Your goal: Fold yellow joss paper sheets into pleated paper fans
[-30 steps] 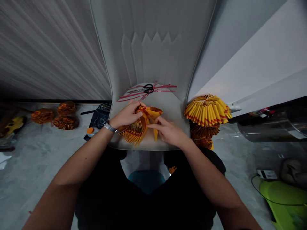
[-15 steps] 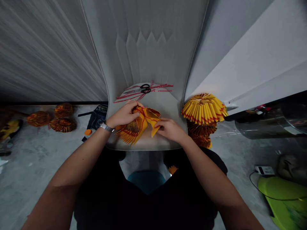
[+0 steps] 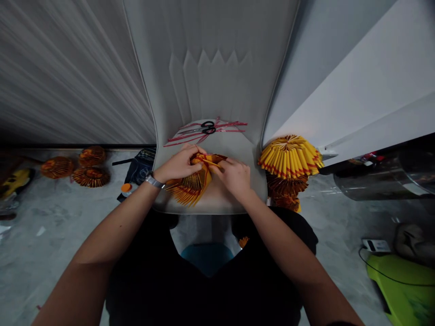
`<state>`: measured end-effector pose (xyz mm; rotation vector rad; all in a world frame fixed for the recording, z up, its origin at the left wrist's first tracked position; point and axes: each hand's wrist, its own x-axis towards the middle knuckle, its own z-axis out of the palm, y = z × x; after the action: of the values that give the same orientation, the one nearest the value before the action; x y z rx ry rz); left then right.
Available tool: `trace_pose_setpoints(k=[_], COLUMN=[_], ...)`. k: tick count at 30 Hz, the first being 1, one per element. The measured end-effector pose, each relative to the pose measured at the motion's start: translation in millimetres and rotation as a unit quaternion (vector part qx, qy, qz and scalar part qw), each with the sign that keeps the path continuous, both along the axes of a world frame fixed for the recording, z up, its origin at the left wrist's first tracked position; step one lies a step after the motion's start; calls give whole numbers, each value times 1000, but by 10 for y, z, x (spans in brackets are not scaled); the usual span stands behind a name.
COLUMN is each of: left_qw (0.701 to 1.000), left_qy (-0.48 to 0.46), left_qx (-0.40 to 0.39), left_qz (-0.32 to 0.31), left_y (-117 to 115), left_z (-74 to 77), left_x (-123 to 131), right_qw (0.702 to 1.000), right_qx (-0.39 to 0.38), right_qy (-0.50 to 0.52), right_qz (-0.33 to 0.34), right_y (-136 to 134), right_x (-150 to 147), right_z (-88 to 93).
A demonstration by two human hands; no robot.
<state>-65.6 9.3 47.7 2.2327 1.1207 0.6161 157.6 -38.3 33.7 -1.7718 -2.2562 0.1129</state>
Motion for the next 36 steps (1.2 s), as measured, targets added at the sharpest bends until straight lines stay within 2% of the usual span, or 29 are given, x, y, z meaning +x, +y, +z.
trace_pose_setpoints(k=[8,14,24,36], left_qw=[1000,999,1000,1000], left_qy=[-4,-25,-21,-9], left_qx=[7,23,22,-1], left_qz=[3,4,6,10], left_y=[-6,9,-9,-4], left_z=[-29,-59,-42,-34], left_x=[0,4,22,1], right_qw=[1000,1000,1000,999], right_qx=[-15,-23,-14,-18], right_qy=[-9,9,13,29], right_qz=[-17,-1,13,-3], right_y=[45,15,30,32], right_x=[-151,-207,-207,-214], right_z=[85,162,139,143])
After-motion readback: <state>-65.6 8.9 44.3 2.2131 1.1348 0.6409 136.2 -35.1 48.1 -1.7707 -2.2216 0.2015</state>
